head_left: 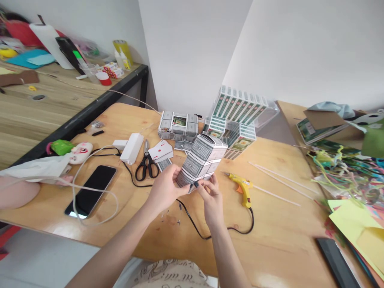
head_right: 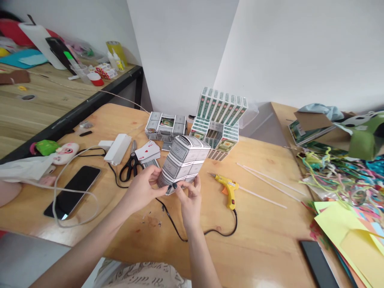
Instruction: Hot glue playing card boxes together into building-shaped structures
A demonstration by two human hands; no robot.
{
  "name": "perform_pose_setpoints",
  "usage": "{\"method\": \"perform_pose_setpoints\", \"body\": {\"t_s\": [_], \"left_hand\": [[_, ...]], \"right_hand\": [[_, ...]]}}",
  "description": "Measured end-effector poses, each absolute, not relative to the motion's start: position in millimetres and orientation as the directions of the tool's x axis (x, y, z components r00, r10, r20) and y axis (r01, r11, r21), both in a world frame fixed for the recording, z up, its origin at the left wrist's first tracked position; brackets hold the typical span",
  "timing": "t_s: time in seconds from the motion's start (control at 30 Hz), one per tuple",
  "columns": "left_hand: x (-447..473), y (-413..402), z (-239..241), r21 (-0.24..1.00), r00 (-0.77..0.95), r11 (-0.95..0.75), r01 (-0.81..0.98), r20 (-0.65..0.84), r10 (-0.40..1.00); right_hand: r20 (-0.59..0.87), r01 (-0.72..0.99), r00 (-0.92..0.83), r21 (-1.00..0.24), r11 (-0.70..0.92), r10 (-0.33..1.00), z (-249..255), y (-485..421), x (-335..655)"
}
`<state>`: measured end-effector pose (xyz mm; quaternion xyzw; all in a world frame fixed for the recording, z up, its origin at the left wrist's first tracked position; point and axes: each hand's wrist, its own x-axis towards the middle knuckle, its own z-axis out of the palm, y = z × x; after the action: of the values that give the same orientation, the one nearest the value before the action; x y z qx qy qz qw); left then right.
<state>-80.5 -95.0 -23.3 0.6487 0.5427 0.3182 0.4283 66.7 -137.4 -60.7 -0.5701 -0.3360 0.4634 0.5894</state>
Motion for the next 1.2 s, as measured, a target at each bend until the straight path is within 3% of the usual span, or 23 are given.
{"method": "perform_pose_setpoints", "body": {"t_s": [0.87,1.2], "left_hand": [[-83.7,-98.6,-25.7,0.902,0.152,-0.001,0.432,-0.072,0.986],[-83.4,-98.8,-27.5,0.909,0.165,0.009,0.417,-0.086,0.983]], "right_hand": [[-0.152,-0.181,0.273,-0.978,-0.105,0.950,-60.9,-138.0,67.0],[-0.150,-0.149,0.343,-0.983,-0.104,0.927,-57.3,-135.8,61.9]]}}
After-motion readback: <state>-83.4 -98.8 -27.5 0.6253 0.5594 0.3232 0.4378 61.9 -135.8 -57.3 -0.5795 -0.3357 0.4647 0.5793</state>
